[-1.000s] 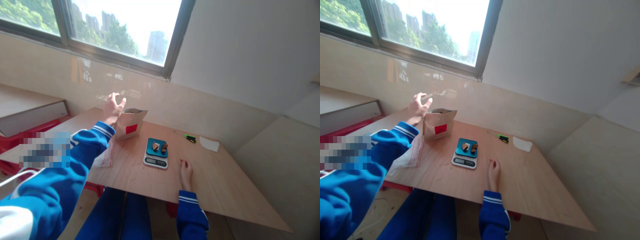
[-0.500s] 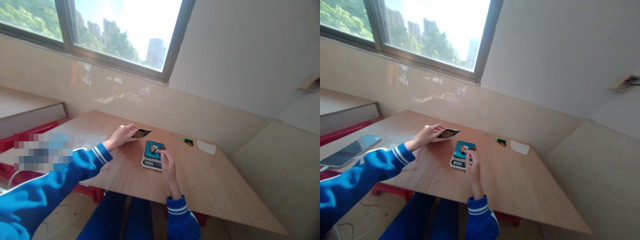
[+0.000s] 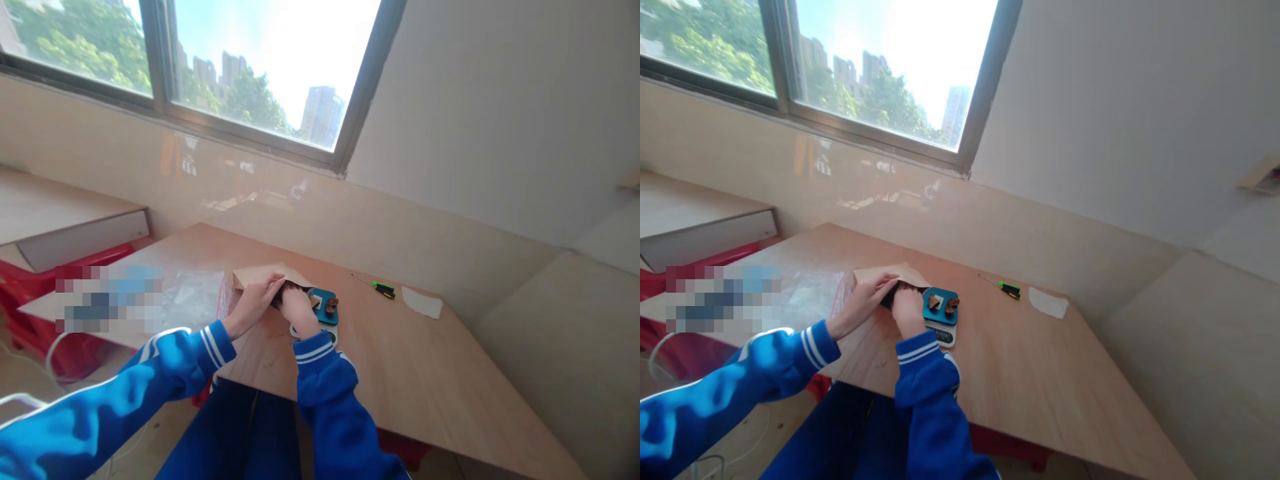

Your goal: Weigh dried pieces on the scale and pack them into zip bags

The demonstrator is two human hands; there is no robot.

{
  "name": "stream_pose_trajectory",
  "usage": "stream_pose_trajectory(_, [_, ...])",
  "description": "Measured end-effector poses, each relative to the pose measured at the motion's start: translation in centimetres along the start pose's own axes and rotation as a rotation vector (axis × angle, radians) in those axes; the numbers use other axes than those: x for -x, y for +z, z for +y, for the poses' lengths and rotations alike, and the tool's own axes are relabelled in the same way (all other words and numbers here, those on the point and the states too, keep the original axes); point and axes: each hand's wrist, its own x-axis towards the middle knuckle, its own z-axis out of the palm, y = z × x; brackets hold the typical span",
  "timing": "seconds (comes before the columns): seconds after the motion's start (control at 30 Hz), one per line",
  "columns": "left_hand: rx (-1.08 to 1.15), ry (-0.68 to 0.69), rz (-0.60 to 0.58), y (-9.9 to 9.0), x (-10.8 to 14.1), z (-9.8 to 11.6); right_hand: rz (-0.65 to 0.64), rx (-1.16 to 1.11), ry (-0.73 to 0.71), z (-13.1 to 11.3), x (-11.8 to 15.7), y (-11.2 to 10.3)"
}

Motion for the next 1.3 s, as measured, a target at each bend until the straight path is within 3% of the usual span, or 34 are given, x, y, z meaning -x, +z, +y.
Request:
stream_pose_trajectory(0.33, [0.094,-0.027,-0.019,0.2,-0.5,0.3,0.100,0.040,0.063,-0.3,1.4,0.3])
stream_pose_trajectory(0.6, [0.078,-0.061,-0.011,-1.1,-1.6,1.4,0.249,-0.036,-0.059,0.5,2.7,-0.8])
stream_pose_trajectory(0.7, [0.045,-0.098,-0.006,-1.7,-2.3,1.7,0.321,-0.203,-0.124,1.1,3.1,-1.2])
stream_pose_trajectory(0.87, [-0.023,-0.154,0.023,-2.8,-3.8,1.0,0.535,-0.754,-0.177,3.6,4.3,-2.0])
stream_pose_trajectory(1.0, [-0.059,-0.177,0.036,-3.6,-4.7,0.5,0.626,-0.993,0.073,7.9,5.2,-0.8])
stream_pose_trajectory(1.07, [-0.061,-0.177,0.031,-3.8,-4.9,0.5,0.660,-0.957,0.238,10.2,5.5,0.6])
stream_pose_trajectory(1.13, [-0.061,-0.175,0.024,-3.7,-4.8,0.5,0.648,-0.802,0.291,11.8,5.8,2.2])
stream_pose_trajectory(1.3, [-0.069,-0.168,0.010,-3.4,-4.6,0.4,0.550,-0.474,0.151,12.5,6.0,5.1])
